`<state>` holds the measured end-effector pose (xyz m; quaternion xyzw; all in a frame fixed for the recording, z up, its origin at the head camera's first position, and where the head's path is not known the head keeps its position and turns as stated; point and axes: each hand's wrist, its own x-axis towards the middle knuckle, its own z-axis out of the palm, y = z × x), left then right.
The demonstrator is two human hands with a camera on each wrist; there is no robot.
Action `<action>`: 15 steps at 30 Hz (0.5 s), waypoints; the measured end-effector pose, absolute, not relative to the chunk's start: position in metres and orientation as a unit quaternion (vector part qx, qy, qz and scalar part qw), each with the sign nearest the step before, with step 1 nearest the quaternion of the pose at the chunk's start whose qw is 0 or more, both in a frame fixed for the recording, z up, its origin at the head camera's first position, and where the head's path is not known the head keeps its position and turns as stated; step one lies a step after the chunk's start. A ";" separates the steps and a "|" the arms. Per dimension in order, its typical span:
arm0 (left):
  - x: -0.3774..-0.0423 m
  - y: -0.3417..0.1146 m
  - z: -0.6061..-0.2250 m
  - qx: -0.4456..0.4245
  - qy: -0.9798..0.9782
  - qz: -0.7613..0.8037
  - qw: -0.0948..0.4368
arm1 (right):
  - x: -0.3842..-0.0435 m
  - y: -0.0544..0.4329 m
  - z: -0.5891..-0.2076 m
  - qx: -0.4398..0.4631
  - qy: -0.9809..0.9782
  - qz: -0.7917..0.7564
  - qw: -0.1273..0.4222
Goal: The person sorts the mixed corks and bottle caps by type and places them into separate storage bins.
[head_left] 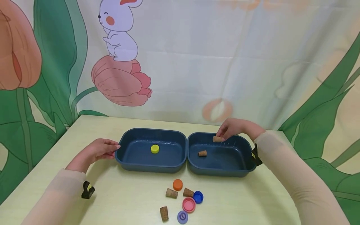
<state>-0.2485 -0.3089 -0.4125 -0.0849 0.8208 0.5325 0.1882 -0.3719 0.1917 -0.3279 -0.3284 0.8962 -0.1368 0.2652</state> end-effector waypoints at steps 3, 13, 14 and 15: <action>-0.248 -0.308 -0.412 -0.087 0.820 0.533 0.188 | -0.373 0.188 -0.336 -0.320 0.898 -0.133 0.272; -0.250 -0.309 -0.413 -0.093 0.821 0.530 0.191 | -0.379 0.178 -0.358 -0.301 0.906 -0.101 0.280; -0.250 -0.309 -0.413 -0.093 0.821 0.530 0.191 | -0.380 0.178 -0.359 -0.301 0.906 -0.098 0.280; -0.249 -0.309 -0.414 -0.093 0.820 0.532 0.191 | -0.380 0.177 -0.360 -0.303 0.906 -0.095 0.279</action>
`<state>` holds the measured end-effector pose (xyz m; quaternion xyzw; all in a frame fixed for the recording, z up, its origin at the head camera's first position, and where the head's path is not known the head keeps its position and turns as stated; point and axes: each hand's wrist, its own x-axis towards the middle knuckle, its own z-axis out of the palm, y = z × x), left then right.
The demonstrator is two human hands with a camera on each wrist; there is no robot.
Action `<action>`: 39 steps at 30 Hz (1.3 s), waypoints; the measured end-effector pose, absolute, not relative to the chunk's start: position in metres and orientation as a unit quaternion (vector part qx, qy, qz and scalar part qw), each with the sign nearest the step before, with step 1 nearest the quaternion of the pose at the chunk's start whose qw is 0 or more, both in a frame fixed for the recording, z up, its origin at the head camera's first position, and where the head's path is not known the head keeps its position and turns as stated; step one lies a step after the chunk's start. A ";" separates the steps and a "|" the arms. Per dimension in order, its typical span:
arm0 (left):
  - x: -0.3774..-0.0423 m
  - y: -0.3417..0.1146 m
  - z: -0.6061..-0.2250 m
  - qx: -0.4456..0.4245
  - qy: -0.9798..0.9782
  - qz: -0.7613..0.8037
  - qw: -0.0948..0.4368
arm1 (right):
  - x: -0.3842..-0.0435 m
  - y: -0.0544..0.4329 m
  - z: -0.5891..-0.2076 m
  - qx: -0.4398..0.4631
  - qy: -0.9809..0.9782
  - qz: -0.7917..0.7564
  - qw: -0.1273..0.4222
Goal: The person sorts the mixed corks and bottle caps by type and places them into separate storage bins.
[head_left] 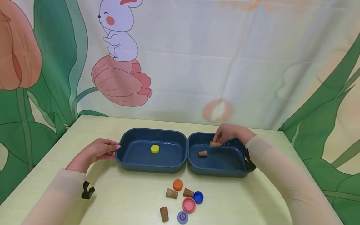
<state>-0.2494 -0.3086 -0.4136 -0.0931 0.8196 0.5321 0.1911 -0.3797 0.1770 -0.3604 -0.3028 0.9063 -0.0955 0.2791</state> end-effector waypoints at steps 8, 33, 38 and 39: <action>-0.248 -0.310 -0.415 -0.089 0.815 0.540 0.190 | -0.377 0.169 -0.373 -0.301 0.912 -0.074 0.269; -0.248 -0.310 -0.412 -0.092 0.818 0.535 0.191 | -0.375 0.154 -0.392 -0.271 0.928 -0.036 0.252; -0.247 -0.309 -0.412 -0.086 0.812 0.545 0.192 | -0.373 0.154 -0.394 -0.262 0.931 -0.028 0.251; -0.246 -0.309 -0.412 -0.085 0.811 0.546 0.193 | -0.373 0.153 -0.395 -0.259 0.932 -0.029 0.251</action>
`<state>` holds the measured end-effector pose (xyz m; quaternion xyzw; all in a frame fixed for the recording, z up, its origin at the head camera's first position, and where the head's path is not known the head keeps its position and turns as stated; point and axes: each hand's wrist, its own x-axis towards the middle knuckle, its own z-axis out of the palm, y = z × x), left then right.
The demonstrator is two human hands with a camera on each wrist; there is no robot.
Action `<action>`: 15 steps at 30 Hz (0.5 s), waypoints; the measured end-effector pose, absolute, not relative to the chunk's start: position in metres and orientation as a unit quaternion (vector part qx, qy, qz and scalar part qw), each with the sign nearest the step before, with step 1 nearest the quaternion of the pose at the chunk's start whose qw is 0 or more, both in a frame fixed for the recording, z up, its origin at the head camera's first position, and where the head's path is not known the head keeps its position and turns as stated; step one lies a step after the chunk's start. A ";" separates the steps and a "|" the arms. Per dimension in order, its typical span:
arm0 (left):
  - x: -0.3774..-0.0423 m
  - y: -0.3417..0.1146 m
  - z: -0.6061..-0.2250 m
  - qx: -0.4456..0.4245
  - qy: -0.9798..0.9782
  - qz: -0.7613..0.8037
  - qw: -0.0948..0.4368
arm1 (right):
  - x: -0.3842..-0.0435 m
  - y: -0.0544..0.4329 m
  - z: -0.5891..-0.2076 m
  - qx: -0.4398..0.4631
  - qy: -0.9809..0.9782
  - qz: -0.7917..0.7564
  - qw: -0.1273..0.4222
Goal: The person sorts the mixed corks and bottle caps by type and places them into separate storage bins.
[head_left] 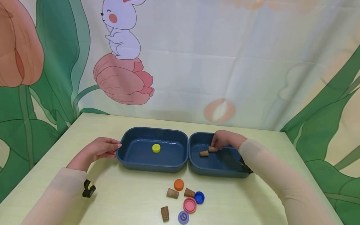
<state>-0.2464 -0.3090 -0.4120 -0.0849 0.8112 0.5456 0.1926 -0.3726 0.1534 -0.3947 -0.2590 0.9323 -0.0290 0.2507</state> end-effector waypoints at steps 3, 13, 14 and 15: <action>-0.247 -0.309 -0.411 -0.085 0.813 0.543 0.192 | -0.373 0.152 -0.395 -0.252 0.935 -0.028 0.247; -0.248 -0.309 -0.413 -0.084 0.813 0.546 0.186 | -0.374 0.150 -0.397 -0.236 0.941 -0.020 0.243; -0.248 -0.309 -0.414 -0.084 0.813 0.546 0.186 | -0.374 0.150 -0.397 -0.236 0.941 -0.018 0.243; -0.248 -0.310 -0.414 -0.084 0.813 0.545 0.185 | -0.374 0.151 -0.397 -0.236 0.941 -0.017 0.243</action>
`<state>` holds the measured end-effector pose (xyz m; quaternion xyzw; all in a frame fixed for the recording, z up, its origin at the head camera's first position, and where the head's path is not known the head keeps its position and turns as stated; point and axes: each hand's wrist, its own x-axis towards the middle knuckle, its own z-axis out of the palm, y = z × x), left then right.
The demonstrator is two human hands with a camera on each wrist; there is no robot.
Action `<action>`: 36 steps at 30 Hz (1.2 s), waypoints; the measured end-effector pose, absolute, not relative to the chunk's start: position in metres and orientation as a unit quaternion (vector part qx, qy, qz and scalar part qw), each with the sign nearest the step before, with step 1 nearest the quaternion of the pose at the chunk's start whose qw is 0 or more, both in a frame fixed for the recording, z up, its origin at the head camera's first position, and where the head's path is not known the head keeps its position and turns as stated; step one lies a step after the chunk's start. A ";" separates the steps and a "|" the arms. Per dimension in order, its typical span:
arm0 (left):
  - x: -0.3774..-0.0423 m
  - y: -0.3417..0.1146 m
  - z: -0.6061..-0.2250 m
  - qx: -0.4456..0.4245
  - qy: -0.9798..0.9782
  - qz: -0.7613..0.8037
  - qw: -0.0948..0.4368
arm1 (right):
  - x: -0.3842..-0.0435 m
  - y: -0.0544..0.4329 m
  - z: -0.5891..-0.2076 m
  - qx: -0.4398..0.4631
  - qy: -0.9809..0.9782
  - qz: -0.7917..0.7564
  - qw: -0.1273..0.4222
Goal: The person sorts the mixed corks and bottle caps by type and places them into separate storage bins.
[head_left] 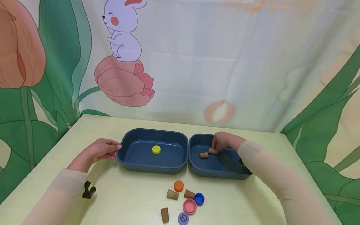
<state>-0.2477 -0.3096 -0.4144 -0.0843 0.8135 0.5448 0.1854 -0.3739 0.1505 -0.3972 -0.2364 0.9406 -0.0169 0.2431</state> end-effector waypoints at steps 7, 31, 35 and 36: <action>-0.248 -0.310 -0.415 -0.090 0.816 0.540 0.186 | -0.374 0.150 -0.396 -0.237 0.938 -0.013 0.251; -0.248 -0.310 -0.414 -0.094 0.816 0.538 0.189 | -0.362 0.194 -0.341 -0.301 0.917 -0.126 0.228; -0.248 -0.309 -0.415 -0.094 0.815 0.539 0.189 | -0.350 0.205 -0.328 -0.310 0.919 -0.156 0.185; -0.247 -0.310 -0.415 -0.093 0.815 0.539 0.189 | -0.346 0.208 -0.326 -0.309 0.920 -0.167 0.174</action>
